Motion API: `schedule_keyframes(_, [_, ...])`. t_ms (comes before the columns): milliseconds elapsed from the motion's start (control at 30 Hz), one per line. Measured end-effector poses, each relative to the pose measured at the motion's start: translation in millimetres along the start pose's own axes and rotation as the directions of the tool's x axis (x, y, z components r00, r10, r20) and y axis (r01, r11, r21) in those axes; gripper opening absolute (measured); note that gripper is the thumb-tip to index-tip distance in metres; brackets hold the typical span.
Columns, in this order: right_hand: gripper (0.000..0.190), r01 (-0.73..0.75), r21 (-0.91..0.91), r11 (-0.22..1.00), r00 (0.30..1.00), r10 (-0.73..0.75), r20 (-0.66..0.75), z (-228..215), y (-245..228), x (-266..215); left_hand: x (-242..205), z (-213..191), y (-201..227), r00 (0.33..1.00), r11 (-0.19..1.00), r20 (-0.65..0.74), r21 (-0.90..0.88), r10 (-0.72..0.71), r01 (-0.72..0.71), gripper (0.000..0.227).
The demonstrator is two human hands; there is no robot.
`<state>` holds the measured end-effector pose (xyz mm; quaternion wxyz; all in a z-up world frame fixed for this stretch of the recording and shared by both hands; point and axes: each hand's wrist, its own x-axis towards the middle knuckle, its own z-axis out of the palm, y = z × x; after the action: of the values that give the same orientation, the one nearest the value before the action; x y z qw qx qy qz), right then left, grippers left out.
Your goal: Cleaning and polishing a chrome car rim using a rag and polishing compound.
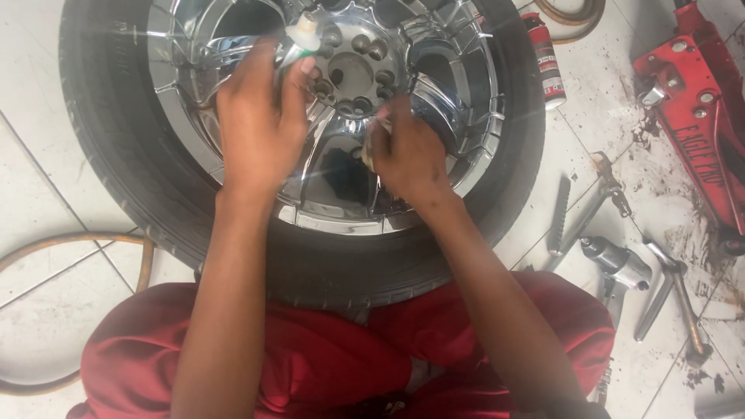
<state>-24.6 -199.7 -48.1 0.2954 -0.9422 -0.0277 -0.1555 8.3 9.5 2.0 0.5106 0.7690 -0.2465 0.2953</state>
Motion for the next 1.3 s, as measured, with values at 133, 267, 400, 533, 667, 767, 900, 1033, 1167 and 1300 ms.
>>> schedule_keyframes(133, [0.030, -0.095, -0.083, 0.992, 0.988, 0.104, 0.111, -8.4, -16.7, -1.0, -3.5, -5.0, -11.5, 0.998, 0.999, -0.054, 0.026, 0.021, -0.020, 0.016])
schedule_keyframes(267, [0.055, 0.212, 0.153, 0.965, 0.965, -0.231, 0.120, -8.3, -32.6, -18.2, 0.6, -6.2, -14.2, 0.984, 1.000, -0.174, 0.006, -0.023, 0.024, 0.022])
schedule_keyframes(400, [0.044, -0.066, 0.399, 0.914, 0.991, 0.013, 0.134, 5.1, -63.7, -6.6, 4.5, -10.0, -3.9, 0.970, 0.968, -0.217, -0.246, -0.107, 0.052, 0.020])
schedule_keyframes(533, [0.022, 0.110, 0.490, 0.865, 0.986, -0.156, 0.054, 37.6, -61.5, -7.6, 6.3, -11.5, -9.1, 0.963, 0.949, -0.250, -0.313, -0.103, 0.021, 0.019])
schedule_keyframes(667, [0.012, 0.268, 0.418, 0.868, 0.889, -0.389, 0.239, 34.7, -68.7, -6.1, 2.9, -11.5, -16.6, 0.959, 0.963, -0.253, -0.261, -0.127, 0.058, 0.020])
schedule_keyframes(767, [0.009, 0.088, 0.283, 0.955, 0.969, -0.148, 0.196, 36.8, -65.4, 5.3, -5.7, -11.7, -11.7, 0.961, 0.970, -0.240, -0.231, -0.137, 0.080, 0.020])
schedule_keyframes(900, [0.036, 0.519, 0.082, 0.851, 0.853, -0.522, 0.018, 45.3, -54.3, -1.2, 2.1, -10.6, -17.1, 0.956, 0.987, -0.279, -0.155, -0.090, 0.047, 0.021])
schedule_keyframes(1033, [0.019, 0.339, 0.224, 0.914, 0.883, -0.392, 0.260, 40.1, -43.8, 11.6, 1.5, -9.4, -12.5, 0.956, 0.979, -0.265, -0.188, -0.126, 0.077, 0.021])
schedule_keyframes(1167, [0.019, 0.336, 0.001, 0.942, 0.941, -0.336, -0.030, 37.0, -38.5, 34.1, 0.6, -14.7, -10.2, 0.950, 0.960, -0.258, -0.259, -0.176, 0.108, 0.022])
schedule_keyframes(1300, [0.033, 0.331, -0.059, 0.942, 0.939, -0.323, 0.114, 9.7, -50.6, 14.1, 6.3, -9.8, -10.7, 0.954, 0.965, -0.265, -0.253, -0.140, 0.071, 0.021])
